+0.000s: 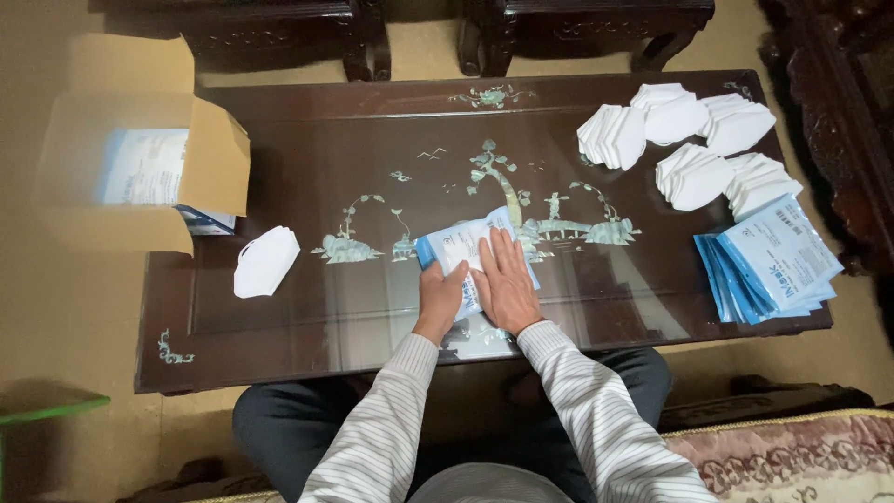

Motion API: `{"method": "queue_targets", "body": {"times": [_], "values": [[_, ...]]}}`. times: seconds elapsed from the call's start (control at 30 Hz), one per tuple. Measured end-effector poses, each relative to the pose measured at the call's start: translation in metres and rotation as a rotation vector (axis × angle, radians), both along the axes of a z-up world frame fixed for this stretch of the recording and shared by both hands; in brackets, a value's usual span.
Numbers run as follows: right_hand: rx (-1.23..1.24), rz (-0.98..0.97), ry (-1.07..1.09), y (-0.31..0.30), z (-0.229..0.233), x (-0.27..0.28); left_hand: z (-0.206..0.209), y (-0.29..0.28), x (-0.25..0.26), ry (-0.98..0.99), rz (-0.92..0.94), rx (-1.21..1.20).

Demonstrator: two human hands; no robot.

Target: Manually folding face masks and inserting them into individual blue packaging sleeves on a table.

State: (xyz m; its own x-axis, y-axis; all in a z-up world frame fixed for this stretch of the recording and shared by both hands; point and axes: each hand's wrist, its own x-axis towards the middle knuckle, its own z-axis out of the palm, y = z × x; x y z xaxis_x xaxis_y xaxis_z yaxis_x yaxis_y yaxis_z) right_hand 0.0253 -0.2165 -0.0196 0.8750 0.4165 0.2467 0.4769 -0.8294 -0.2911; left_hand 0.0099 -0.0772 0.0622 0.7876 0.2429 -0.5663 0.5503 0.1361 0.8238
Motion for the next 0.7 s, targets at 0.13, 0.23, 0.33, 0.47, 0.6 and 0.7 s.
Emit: {"method": "queue_targets", "body": {"times": [0.13,0.23,0.33,0.47,0.6,0.7], "values": [[-0.002,-0.001,0.018,0.0,-0.001,0.001,0.018,0.005,0.001,0.005,-0.09,-0.011],[-0.01,0.002,0.021,0.0,-0.002,0.001,0.033,0.007,0.001,0.051,-0.117,-0.04],[-0.017,0.007,0.016,0.0,-0.004,0.0,0.044,0.007,0.001,0.08,-0.123,-0.078],[-0.177,0.051,-0.111,-0.006,-0.03,0.007,0.022,0.0,0.003,0.017,0.006,-0.156],[0.438,-0.063,0.248,0.006,0.001,-0.004,-0.103,0.014,0.003,-0.023,-0.038,0.037],[0.075,0.079,-0.043,-0.001,-0.011,0.005,-0.214,0.044,0.029,-0.249,-0.057,0.609]]}}
